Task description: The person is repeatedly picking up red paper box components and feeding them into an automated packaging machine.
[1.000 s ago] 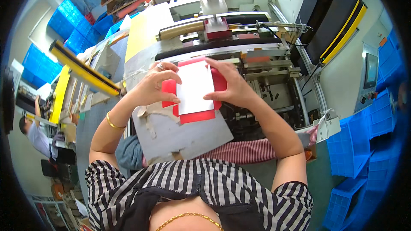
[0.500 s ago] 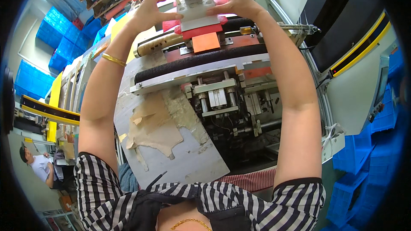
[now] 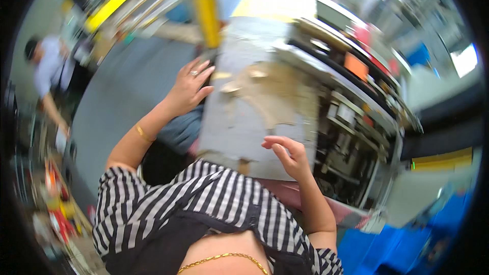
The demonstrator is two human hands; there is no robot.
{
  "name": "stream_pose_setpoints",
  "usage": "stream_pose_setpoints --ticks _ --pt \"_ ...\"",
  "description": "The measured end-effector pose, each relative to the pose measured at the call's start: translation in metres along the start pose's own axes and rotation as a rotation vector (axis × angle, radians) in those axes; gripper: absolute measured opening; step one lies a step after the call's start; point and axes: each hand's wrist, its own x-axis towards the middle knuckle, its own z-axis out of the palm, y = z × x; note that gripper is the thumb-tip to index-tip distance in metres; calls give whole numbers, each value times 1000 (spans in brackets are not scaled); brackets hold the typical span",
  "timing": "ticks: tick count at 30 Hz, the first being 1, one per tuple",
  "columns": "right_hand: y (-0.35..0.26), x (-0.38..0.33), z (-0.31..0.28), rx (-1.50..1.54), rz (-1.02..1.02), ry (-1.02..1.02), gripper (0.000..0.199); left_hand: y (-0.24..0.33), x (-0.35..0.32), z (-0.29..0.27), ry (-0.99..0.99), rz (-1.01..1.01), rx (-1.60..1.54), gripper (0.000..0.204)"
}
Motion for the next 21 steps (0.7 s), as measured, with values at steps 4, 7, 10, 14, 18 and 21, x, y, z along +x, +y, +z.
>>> stream_pose_setpoints --ticks 4,7,10,14,18,21 --pt "-4 49 82 -45 -16 -193 23 -37 -121 5 -345 -302 188 69" --pt "9 102 146 -216 -85 -267 26 -59 -189 18 -171 -237 142 71" --pt "29 163 204 -465 -226 -256 31 -116 -277 25 -235 -490 136 61" --pt "44 206 243 -816 -339 -423 35 -178 -507 32 513 -1344 -68 28" --pt "52 210 236 -916 -110 -554 36 -176 -703 -20 649 -2108 345 19" --pt "52 218 238 -961 -106 -567 39 -148 -795 -62 449 -2391 658 22"
